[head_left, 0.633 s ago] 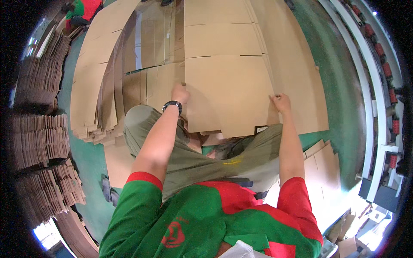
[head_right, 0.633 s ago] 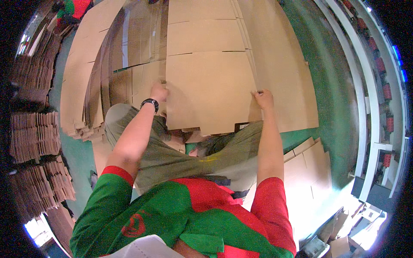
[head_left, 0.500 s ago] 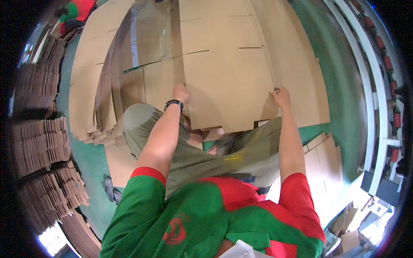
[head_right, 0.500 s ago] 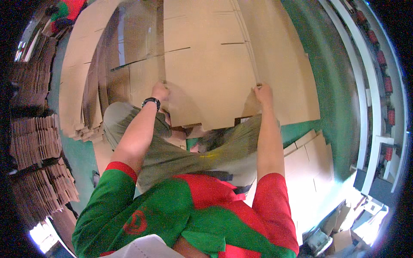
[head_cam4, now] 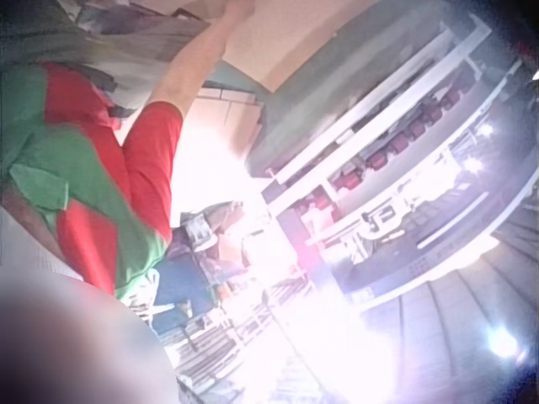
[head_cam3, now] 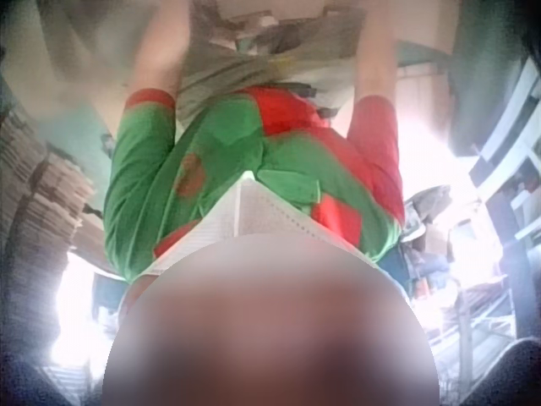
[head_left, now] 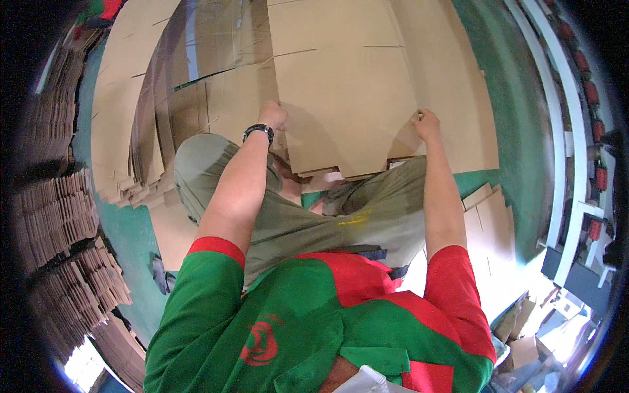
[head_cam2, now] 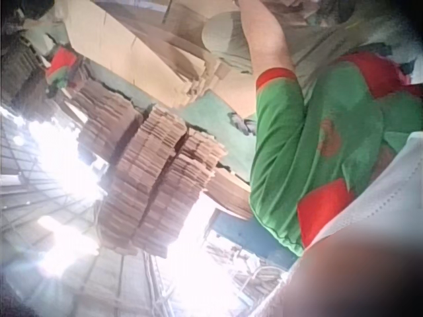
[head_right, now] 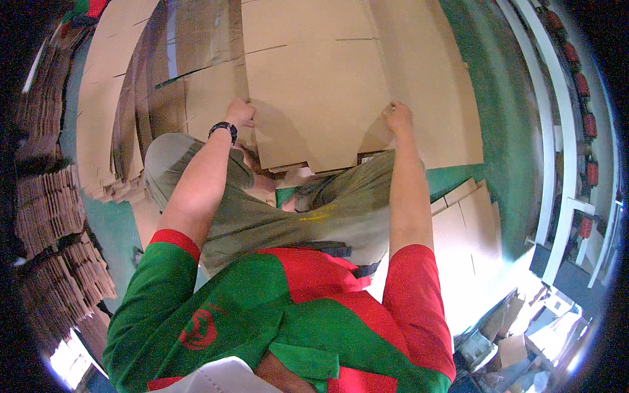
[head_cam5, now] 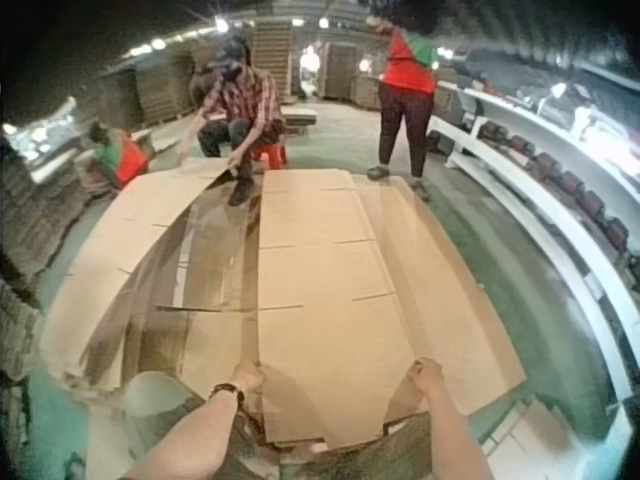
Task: The person sits on the floor and repeatedly picks up flat cardboard pieces, folds them along pre-scored lines, and places them into a growing stack. The process is continuous and repetitive throughout the clip.
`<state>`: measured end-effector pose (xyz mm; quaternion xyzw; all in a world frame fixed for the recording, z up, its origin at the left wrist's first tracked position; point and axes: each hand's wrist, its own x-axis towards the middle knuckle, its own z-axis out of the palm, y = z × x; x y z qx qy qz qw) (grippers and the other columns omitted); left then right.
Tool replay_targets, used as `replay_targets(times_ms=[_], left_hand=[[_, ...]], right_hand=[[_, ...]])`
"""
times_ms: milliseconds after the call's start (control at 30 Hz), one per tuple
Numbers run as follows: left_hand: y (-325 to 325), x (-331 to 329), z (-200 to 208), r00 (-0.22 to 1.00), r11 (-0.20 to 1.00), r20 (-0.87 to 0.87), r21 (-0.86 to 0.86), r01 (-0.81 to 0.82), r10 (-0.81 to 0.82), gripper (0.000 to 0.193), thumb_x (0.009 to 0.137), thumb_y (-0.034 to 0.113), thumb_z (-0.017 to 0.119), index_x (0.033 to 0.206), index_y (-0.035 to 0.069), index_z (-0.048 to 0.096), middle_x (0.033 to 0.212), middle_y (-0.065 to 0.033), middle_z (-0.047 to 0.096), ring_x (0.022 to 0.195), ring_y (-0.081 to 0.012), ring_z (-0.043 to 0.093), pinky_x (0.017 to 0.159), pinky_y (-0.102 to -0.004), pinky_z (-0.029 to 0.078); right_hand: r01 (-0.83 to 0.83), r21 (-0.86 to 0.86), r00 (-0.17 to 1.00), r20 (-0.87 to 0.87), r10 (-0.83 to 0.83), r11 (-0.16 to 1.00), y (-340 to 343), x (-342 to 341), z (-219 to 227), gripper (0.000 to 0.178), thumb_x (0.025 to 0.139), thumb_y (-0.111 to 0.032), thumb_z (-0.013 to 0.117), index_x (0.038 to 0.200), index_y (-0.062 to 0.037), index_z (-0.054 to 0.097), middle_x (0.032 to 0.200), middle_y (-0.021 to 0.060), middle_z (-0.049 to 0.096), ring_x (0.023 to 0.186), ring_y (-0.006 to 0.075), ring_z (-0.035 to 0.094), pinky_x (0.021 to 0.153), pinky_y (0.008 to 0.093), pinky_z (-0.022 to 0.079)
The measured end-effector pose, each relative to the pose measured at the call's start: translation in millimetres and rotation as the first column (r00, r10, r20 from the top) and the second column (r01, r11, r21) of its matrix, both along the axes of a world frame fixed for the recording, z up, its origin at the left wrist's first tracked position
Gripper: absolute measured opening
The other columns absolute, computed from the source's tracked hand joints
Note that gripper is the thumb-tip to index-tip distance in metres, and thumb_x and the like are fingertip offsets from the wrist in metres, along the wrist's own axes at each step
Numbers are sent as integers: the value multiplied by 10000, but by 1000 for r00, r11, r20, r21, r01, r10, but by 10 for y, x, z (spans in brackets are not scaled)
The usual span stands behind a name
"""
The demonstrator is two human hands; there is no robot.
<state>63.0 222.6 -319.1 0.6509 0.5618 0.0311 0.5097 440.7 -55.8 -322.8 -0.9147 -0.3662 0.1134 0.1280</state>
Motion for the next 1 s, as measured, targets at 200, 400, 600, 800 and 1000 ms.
replay_targets(times_ms=[200,400,600,800,1000], left_hand=[[78,112,196,997,999,-69,35,26,-24,358,812,195,628,978,-122,612,889,-214,681,735,-318,698,635,-417,564],[290,35,1342,925,989,368,72,-128,93,504,887,339,649,1208,-37,552,1100,-132,641,906,-229,650,767,-352,555],[738,-1506,2009,851,903,482,238,-358,210,484,909,298,639,1251,-31,543,1110,-114,631,911,-187,637,776,-315,560],[773,-3387,1055,485,564,354,-165,-809,800,541,884,271,644,1300,-15,450,1159,-170,573,855,-329,642,738,-438,579],[868,-4071,459,-4,203,344,-561,-803,939,540,947,356,568,1365,101,340,1273,-208,446,1010,-371,574,852,-536,527]], right_hand=[[8,-69,1000,9,-8,998,-15,26,-38,532,767,-316,713,1218,-51,616,1104,197,660,1053,318,624,932,383,481],[127,51,990,-70,-123,991,-47,63,-51,554,781,-338,700,1234,-35,605,1095,196,665,1046,304,632,925,384,485],[114,71,979,-175,-100,991,17,122,-12,533,788,-329,694,1231,-45,609,1184,187,634,1084,310,614,947,408,467],[-12,81,994,-109,21,997,17,233,-69,471,802,-316,662,1197,-61,631,1161,182,642,1058,309,620,926,397,476],[-26,110,999,-36,30,994,-53,311,-174,433,786,-272,672,1162,-58,653,1097,190,662,1030,316,629,917,400,481]])
